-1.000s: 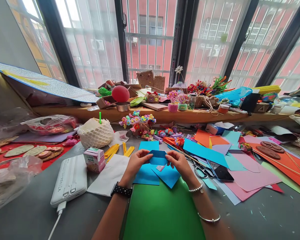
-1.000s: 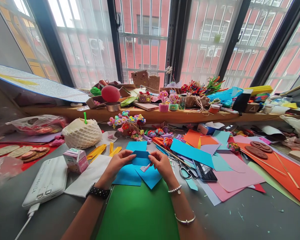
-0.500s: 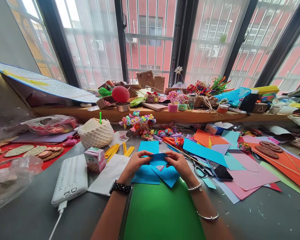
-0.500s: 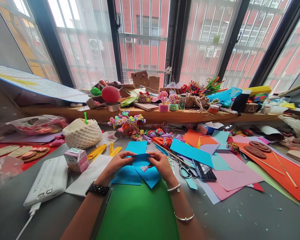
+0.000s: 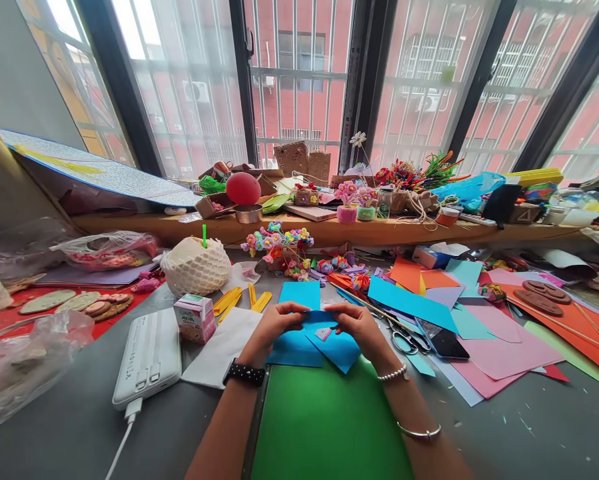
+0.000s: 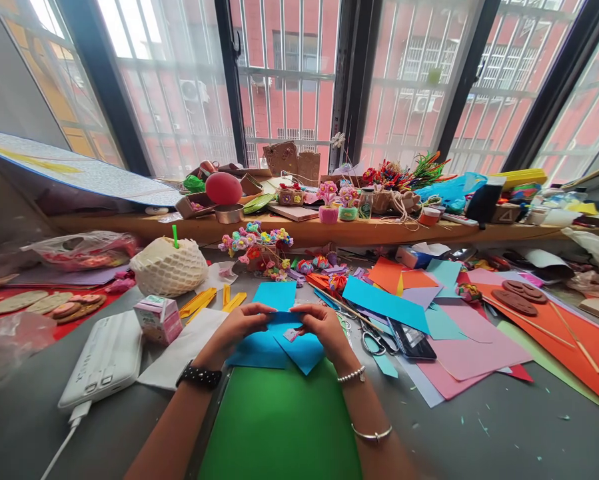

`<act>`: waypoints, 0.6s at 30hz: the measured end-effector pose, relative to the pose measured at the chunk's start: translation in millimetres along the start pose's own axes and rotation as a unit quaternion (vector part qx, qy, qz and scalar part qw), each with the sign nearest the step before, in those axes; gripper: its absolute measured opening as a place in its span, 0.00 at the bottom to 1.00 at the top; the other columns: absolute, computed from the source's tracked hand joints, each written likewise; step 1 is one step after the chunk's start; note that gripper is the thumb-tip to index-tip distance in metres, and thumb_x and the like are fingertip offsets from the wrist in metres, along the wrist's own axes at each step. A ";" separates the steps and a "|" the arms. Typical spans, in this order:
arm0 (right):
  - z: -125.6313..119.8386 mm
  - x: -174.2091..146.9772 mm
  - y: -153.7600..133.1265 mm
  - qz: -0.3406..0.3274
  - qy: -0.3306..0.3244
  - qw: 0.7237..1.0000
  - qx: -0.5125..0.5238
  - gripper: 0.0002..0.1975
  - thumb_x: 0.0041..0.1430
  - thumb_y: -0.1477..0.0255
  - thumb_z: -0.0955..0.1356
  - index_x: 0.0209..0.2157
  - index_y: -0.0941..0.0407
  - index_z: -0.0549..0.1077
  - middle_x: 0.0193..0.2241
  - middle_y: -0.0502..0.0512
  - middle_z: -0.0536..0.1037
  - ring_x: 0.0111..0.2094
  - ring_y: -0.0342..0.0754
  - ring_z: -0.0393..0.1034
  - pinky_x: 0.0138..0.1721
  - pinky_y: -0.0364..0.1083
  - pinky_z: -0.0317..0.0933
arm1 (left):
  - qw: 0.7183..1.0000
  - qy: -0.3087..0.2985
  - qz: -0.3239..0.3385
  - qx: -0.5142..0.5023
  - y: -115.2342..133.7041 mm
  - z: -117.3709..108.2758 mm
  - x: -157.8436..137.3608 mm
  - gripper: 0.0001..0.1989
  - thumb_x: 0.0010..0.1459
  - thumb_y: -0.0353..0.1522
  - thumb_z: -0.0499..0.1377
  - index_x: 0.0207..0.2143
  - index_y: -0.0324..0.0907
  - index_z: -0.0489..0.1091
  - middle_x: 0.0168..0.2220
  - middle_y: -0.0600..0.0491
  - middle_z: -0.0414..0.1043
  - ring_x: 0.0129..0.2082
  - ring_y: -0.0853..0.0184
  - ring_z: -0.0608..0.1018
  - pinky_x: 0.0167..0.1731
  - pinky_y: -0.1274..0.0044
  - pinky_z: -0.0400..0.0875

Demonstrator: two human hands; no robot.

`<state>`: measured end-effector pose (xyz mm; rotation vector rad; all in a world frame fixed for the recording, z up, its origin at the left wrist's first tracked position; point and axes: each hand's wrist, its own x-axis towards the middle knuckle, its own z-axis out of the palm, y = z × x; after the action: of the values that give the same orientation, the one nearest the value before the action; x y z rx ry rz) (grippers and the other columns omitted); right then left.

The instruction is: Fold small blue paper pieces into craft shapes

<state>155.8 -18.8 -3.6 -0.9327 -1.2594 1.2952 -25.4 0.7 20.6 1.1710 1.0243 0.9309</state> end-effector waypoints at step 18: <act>0.1 1.0 2.6 -0.017 0.001 0.999 -0.041 0.11 0.42 0.73 0.64 0.29 0.56 0.75 0.29 0.52 0.75 0.22 0.41 0.67 0.24 0.42 0.65 | 0.999 -0.016 -0.037 0.013 -1.7 7.3 -0.7 0.15 0.35 0.39 0.63 0.26 0.38 0.70 0.24 0.56 0.66 0.24 0.74 0.68 0.27 0.82 0.63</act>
<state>155.2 -17.6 -6.0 -0.9657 -1.3301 1.2231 -18.5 -2.2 19.7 1.1579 1.0509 0.8404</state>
